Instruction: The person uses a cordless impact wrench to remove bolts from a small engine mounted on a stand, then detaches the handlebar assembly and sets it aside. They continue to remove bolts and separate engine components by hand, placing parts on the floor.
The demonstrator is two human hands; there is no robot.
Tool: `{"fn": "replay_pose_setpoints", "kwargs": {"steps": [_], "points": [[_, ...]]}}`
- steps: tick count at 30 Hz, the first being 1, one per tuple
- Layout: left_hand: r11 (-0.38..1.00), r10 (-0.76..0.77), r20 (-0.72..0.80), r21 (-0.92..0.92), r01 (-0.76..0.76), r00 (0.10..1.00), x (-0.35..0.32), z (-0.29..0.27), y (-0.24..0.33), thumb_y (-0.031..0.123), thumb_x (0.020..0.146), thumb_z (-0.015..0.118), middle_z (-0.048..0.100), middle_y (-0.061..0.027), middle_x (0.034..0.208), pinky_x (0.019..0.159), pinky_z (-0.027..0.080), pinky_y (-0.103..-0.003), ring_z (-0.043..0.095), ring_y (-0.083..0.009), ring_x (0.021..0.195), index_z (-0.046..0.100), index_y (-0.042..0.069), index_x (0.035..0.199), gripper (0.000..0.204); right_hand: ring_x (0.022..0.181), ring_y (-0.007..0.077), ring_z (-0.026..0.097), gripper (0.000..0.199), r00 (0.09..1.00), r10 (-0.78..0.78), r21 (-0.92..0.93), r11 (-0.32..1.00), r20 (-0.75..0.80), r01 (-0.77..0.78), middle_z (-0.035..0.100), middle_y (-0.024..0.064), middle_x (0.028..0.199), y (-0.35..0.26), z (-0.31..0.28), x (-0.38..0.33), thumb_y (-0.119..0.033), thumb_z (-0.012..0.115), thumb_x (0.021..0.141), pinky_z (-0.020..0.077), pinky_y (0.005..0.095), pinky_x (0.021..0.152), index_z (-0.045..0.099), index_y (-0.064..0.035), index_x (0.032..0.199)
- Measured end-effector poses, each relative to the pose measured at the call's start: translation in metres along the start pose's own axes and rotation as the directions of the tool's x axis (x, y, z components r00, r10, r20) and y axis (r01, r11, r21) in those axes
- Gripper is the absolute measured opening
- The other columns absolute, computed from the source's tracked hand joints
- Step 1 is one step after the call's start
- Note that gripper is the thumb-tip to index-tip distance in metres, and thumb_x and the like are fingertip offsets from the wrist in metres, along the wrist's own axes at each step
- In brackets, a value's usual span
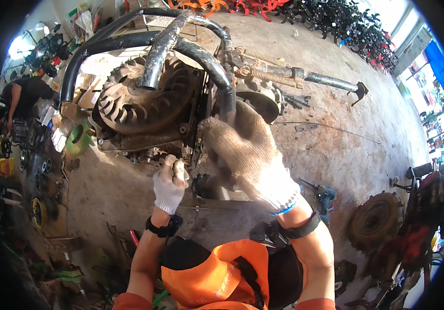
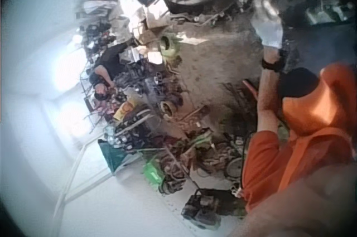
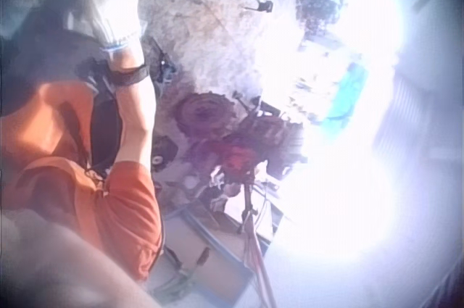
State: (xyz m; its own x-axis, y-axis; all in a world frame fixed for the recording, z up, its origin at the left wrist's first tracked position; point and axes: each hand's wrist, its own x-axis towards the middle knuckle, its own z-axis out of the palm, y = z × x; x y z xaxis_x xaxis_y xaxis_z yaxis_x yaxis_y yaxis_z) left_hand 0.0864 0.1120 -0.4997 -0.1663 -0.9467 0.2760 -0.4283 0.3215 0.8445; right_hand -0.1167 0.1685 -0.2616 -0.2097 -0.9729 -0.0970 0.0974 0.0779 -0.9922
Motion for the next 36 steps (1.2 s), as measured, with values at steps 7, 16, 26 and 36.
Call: {"fn": "replay_pose_setpoints", "kwargs": {"steps": [7, 16, 26, 36], "points": [[0.913, -0.173, 0.184, -0.339, 0.228, 0.968, -0.024, -0.013, 0.038, 0.006, 0.11, 0.056, 0.066, -0.0045, 0.073, 0.051, 0.052, -0.028, 0.061, -0.0124, 0.055, 0.057, 0.001, 0.149, 0.04, 0.057, 0.0126, 0.059, 0.029, 0.995, -0.068, 0.11, 0.991, -0.069, 0.076, 0.065, 0.003, 0.081, 0.008, 0.025, 0.013, -0.032, 0.067, 0.109, 0.0471, 0.0287, 0.048, 0.064, -0.0038, 0.113], [0.701, 0.635, -0.092, 0.486, -0.522, 0.767, 0.06, -0.081, 0.156, 0.032, 0.075, 0.09, 0.057, -0.0221, 0.152, 0.113, 0.046, -0.057, 0.055, -0.043, 0.136, 0.061, 0.006, 0.151, 0.085, 0.102, 0.0335, 0.074, 0.058, 0.998, -0.058, -0.237, 0.97, -0.012, 0.054, 0.073, 0.0224, 0.111, 0.008, 0.013, 0.007, -0.044, 0.072, 0.102, 0.0557, 0.0456, 0.094, 0.059, 0.001, 0.136], [0.001, 0.7, 0.358, 0.864, -0.503, 0.617, 0.164, -0.148, 0.236, 0.025, 0.077, 0.091, 0.053, -0.0119, 0.155, 0.117, 0.043, -0.059, 0.053, -0.0386, 0.139, 0.055, 0.022, 0.158, 0.089, 0.101, 0.027, 0.072, 0.055, 0.991, -0.115, -0.267, 0.955, 0.068, 0.129, 0.074, 0.0199, 0.11, 0.009, 0.001, 0.024, -0.046, 0.071, 0.103, 0.0553, 0.0428, 0.094, 0.061, 0.0016, 0.13], [0.155, 0.298, 0.474, 0.833, -0.532, 0.829, 0.249, -0.192, 0.207, 0.01, 0.095, 0.067, 0.065, -0.0182, 0.128, 0.103, 0.057, -0.046, 0.069, -0.0367, 0.118, 0.07, 0.008, 0.133, 0.038, 0.102, 0.0219, 0.069, 0.058, 0.952, -0.16, 0.113, 0.984, 0.262, 0.135, 0.074, 0.0144, 0.111, 0.037, -0.023, 0.016, -0.042, 0.062, 0.111, 0.0576, 0.0374, 0.092, 0.055, 0.0003, 0.15]]}}
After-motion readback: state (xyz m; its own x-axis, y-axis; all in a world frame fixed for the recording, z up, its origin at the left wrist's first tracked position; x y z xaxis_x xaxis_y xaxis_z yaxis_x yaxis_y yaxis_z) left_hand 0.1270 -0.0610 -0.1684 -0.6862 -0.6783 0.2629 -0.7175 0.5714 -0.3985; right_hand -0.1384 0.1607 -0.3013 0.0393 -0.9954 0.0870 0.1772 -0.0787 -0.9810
